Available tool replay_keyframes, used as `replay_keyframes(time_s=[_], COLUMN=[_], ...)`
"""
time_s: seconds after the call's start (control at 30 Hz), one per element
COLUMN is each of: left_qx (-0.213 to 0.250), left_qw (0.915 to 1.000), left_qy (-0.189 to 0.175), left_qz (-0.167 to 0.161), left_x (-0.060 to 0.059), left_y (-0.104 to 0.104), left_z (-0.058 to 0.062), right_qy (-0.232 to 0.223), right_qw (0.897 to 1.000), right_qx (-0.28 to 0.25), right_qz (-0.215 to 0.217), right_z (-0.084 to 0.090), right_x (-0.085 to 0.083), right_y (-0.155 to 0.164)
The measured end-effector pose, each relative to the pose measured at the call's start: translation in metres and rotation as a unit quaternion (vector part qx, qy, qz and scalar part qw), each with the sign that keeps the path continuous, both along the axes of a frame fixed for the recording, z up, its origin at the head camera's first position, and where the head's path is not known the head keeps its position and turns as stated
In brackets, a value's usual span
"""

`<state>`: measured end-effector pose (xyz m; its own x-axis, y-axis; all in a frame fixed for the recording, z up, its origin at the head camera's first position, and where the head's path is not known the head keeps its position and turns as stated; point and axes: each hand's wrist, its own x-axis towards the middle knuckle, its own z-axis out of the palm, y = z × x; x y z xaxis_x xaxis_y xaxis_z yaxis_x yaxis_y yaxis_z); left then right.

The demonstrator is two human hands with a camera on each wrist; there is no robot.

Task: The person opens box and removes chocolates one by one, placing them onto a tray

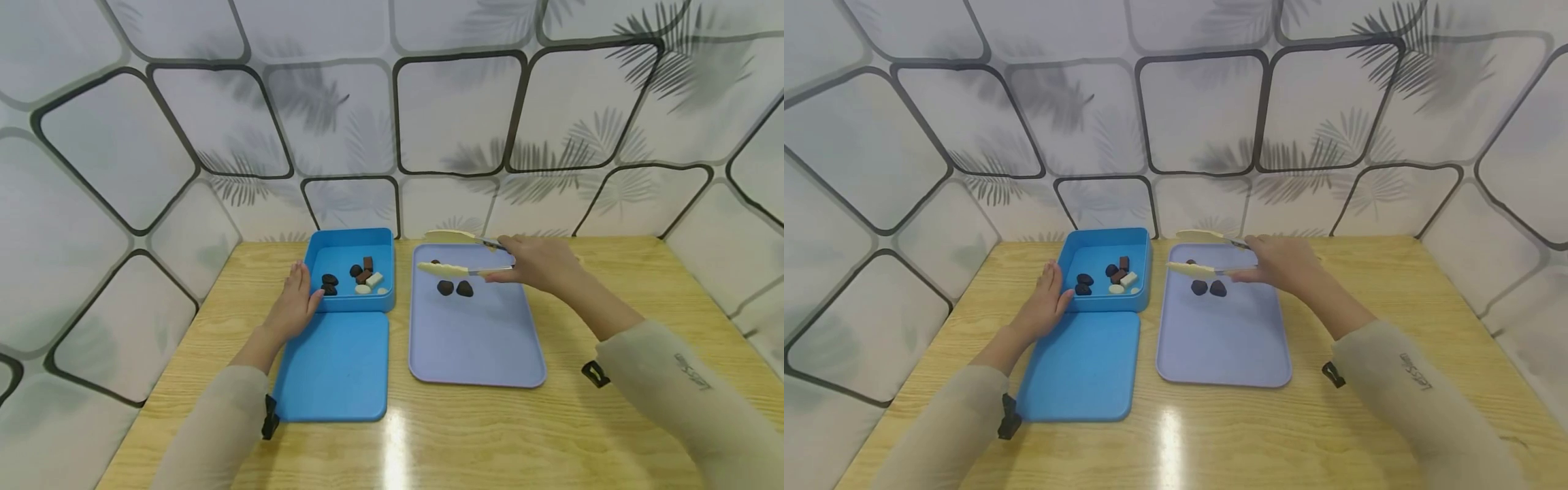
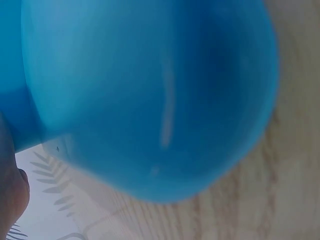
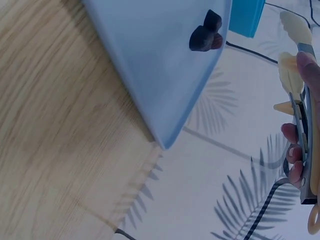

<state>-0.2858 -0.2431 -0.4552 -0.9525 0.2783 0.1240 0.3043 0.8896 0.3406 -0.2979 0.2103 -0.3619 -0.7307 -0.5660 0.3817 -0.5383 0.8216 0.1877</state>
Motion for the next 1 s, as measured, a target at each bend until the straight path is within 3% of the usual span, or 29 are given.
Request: replay_keyframes(time_s=[0.13, 0.37, 0.77, 0.87, 1.0], left_qx=[-0.004, 0.001, -0.002, 0.000, 0.003], left_qw=[1.0000, 1.0000, 1.0000, 1.0000, 1.0000], left_qy=[0.006, 0.004, 0.009, 0.005, 0.004], left_qz=[0.002, 0.000, 0.001, 0.001, 0.002], left_x=[0.000, 0.000, -0.001, -0.001, 0.000], left_y=[0.000, 0.001, 0.001, 0.001, 0.001], left_z=[0.000, -0.001, -0.004, -0.003, -0.001], right_qy=[-0.030, -0.040, -0.010, -0.038, -0.107], right_qw=[0.999, 0.999, 1.000, 0.999, 0.993], right_qx=[0.000, -0.011, -0.001, 0.014, 0.032], right_qz=[-0.015, -0.015, -0.001, -0.013, -0.037], right_z=[0.002, -0.001, -0.006, -0.001, 0.006], right_x=[-0.004, -0.010, -0.019, -0.021, -0.025], right_y=[-0.013, -0.033, -0.058, -0.068, -0.082])
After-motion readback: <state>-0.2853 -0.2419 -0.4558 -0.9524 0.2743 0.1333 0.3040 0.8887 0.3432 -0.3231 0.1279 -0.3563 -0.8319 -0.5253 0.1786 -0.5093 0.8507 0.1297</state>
